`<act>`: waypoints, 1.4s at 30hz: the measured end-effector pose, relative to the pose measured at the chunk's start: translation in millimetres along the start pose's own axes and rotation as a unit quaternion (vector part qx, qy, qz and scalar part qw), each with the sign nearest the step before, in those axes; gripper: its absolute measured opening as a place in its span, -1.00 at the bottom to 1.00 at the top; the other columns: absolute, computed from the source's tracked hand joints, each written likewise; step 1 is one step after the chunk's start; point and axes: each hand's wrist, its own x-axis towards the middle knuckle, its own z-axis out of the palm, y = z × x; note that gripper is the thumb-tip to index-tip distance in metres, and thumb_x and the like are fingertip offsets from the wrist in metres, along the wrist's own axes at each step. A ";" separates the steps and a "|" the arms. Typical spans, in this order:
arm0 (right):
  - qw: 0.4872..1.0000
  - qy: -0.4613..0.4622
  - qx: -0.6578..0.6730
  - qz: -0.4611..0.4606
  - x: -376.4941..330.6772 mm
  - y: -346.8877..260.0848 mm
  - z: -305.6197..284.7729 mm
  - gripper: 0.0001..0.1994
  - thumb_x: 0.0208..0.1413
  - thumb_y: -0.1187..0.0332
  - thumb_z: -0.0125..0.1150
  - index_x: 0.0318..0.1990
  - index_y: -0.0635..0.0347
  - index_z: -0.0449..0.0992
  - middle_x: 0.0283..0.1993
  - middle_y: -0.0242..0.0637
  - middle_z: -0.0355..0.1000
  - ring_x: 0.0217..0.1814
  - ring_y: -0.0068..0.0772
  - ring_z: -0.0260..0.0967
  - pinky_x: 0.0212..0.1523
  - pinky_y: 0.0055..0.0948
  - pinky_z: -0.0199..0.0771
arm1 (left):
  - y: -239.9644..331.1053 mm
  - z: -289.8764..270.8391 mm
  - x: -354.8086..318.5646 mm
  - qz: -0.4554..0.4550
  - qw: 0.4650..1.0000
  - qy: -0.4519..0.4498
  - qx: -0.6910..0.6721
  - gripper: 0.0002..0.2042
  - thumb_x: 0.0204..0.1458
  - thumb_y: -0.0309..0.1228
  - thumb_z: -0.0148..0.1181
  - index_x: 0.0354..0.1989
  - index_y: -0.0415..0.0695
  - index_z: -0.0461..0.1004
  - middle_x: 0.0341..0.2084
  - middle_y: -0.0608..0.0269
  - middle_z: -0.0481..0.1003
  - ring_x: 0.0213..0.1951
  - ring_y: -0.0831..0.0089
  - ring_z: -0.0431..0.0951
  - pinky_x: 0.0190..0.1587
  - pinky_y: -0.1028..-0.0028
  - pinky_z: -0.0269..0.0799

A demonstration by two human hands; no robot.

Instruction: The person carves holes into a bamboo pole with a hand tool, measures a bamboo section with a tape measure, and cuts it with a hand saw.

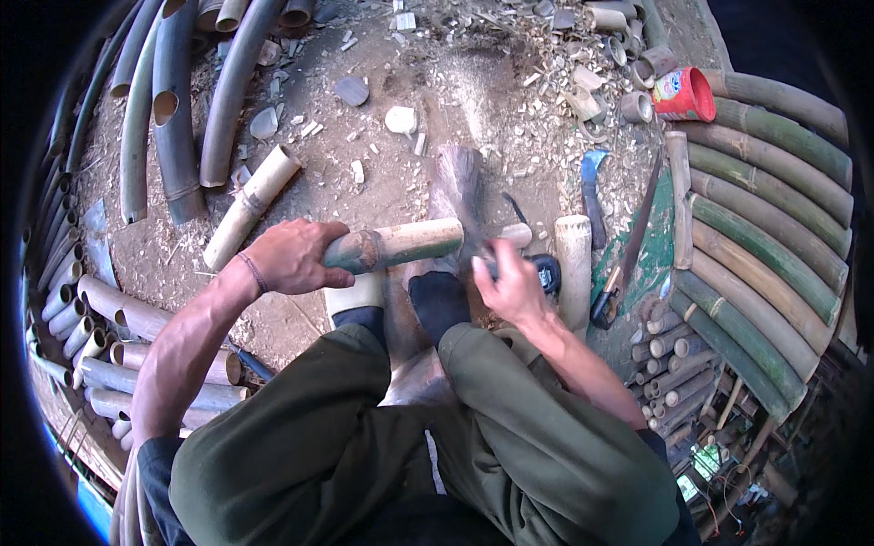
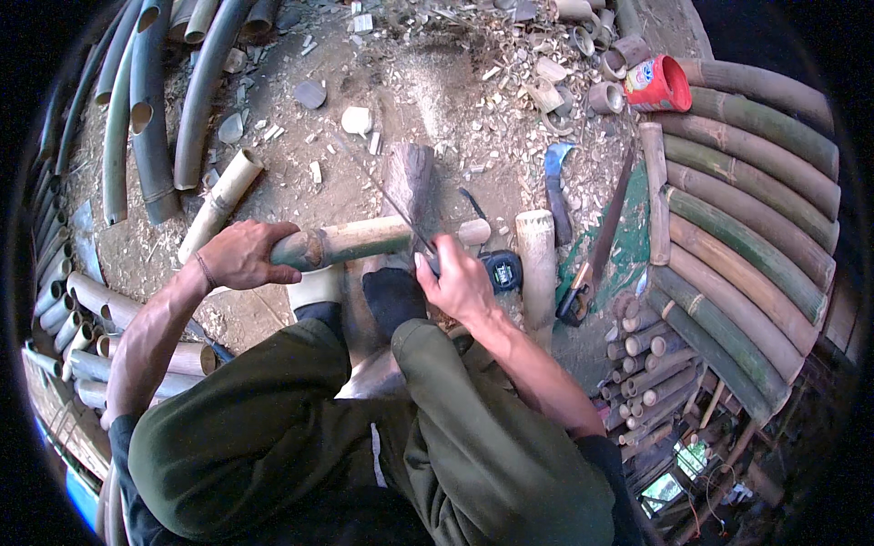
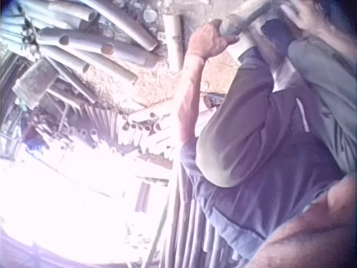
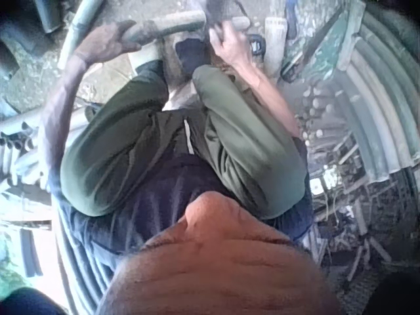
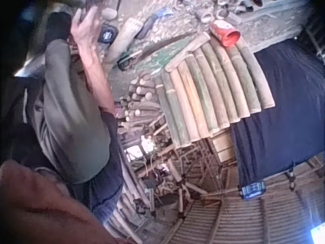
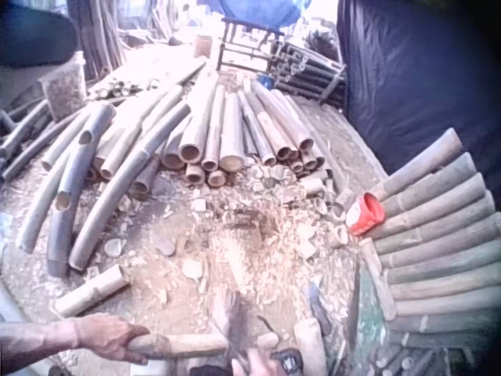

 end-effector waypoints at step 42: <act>0.979 -0.136 -0.033 0.148 -13.0 11.2 -10.1 -0.67 0.21 0.20 0.13 -0.12 0.33 0.32 -0.45 0.18 0.46 -0.38 0.26 0.50 -0.43 -0.03 0.47 | 16.4 9.4 -9.1 -0.040 0.998 -0.021 0.049 -0.47 -0.05 -0.03 0.29 -0.07 -0.19 0.37 -0.30 -0.15 0.52 -0.16 -0.07 0.54 -0.04 0.08 0.42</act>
